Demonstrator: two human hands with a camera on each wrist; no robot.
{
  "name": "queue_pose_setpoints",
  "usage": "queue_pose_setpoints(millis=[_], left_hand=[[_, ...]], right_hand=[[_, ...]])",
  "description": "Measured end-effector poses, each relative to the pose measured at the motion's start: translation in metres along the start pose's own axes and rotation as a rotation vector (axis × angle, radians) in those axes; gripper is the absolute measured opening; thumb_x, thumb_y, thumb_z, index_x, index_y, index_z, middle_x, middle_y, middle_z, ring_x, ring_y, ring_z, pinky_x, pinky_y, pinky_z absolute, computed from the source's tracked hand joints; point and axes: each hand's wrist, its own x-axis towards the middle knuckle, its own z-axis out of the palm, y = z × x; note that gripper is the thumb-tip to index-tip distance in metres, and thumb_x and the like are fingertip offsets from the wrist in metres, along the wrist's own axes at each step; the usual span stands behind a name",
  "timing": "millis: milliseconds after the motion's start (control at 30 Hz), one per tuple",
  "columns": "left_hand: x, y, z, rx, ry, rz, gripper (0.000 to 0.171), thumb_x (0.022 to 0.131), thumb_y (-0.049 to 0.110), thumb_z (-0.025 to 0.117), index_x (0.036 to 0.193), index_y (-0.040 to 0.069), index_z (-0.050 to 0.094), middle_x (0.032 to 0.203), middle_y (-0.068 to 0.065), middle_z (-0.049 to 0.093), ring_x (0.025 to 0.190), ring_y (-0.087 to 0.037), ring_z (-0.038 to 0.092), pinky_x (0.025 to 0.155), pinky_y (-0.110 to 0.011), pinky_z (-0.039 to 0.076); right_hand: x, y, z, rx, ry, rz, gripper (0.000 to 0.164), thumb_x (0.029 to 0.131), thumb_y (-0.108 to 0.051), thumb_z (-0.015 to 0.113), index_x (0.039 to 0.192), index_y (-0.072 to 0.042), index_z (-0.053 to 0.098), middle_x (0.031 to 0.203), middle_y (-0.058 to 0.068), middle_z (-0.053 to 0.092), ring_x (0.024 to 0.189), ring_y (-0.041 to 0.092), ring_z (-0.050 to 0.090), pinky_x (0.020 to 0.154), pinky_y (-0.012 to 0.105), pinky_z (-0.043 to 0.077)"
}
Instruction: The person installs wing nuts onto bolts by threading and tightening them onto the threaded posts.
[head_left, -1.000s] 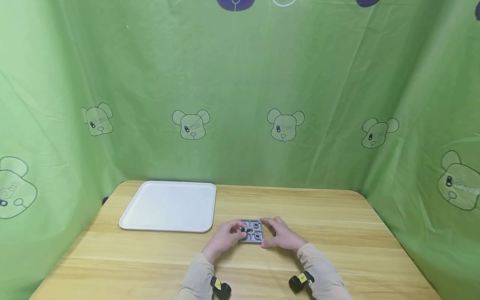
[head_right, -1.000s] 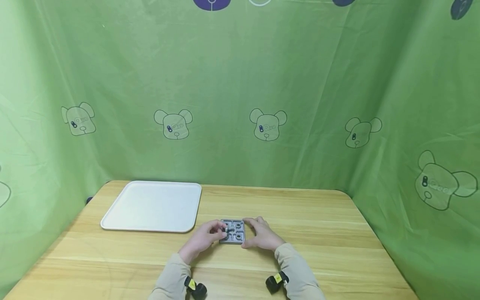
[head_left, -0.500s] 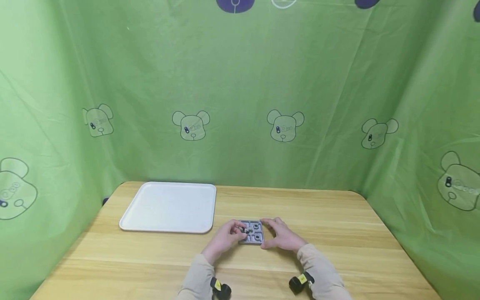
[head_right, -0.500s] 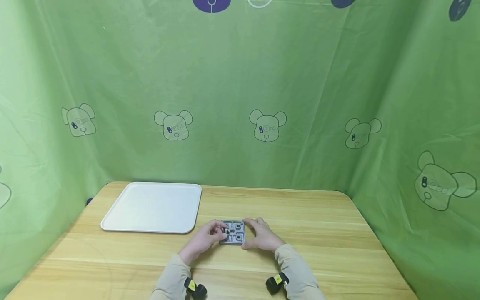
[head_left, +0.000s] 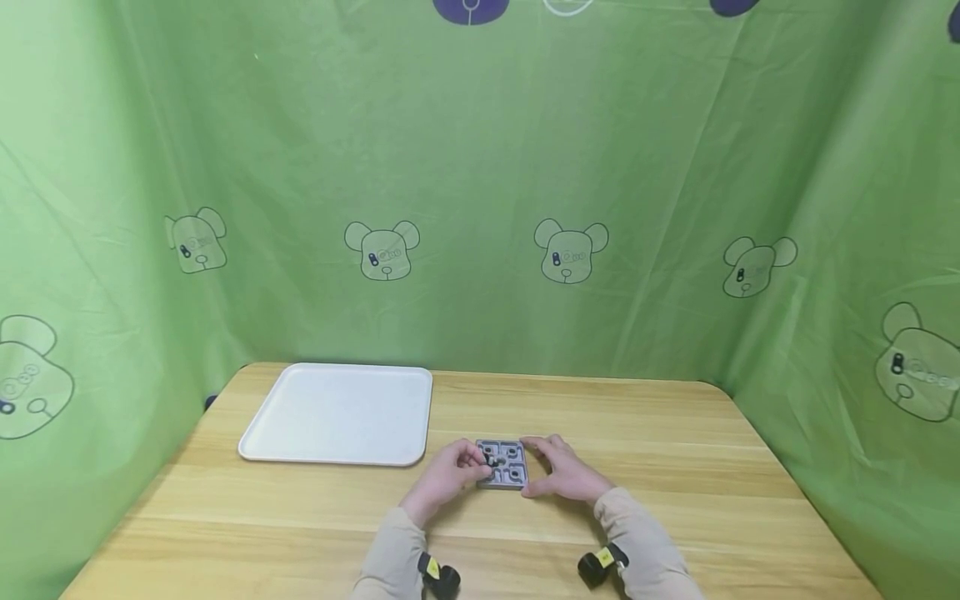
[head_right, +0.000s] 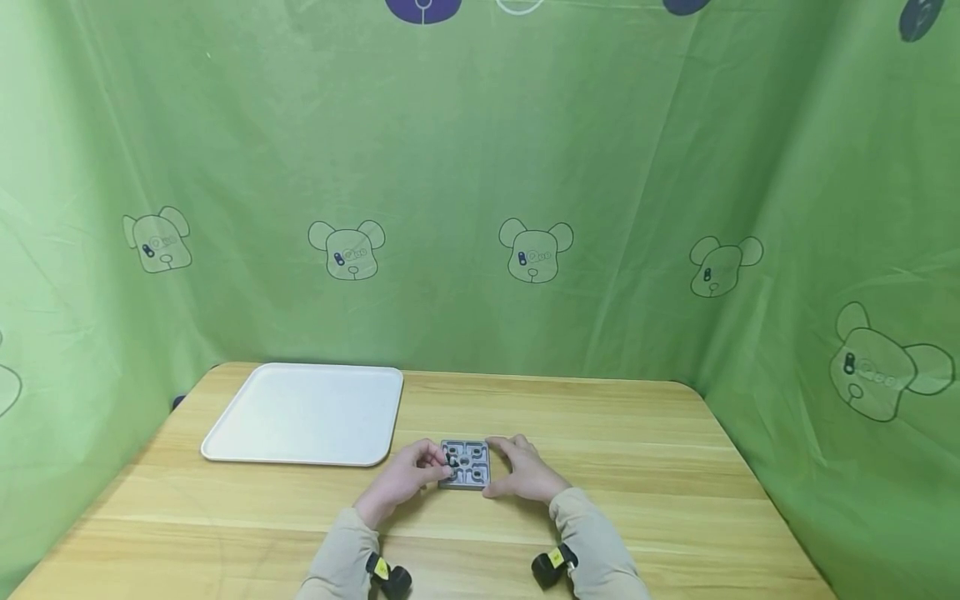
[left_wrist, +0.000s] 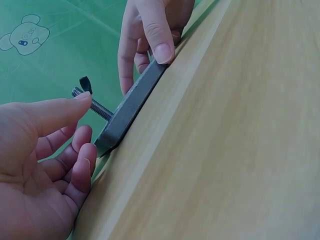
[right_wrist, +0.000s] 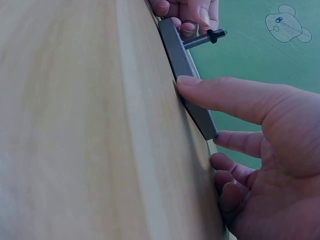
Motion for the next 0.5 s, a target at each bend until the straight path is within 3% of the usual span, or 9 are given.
queue_pose_setpoints(millis=[500], left_hand=[[0.0019,-0.0017,0.0022,0.031,-0.009,0.011,0.019,0.084,0.012,0.072,0.1,0.005,0.063,0.086,-0.001,0.059,0.077,-0.013,0.051,0.063,-0.021,0.043]], right_hand=[[0.0005,0.0019,0.0008,-0.01,-0.003,0.01,0.088,0.068,-0.031,0.084,0.144,-0.008,0.044,0.118,0.014,0.049,0.111,0.028,0.047,0.101,0.06,0.038]])
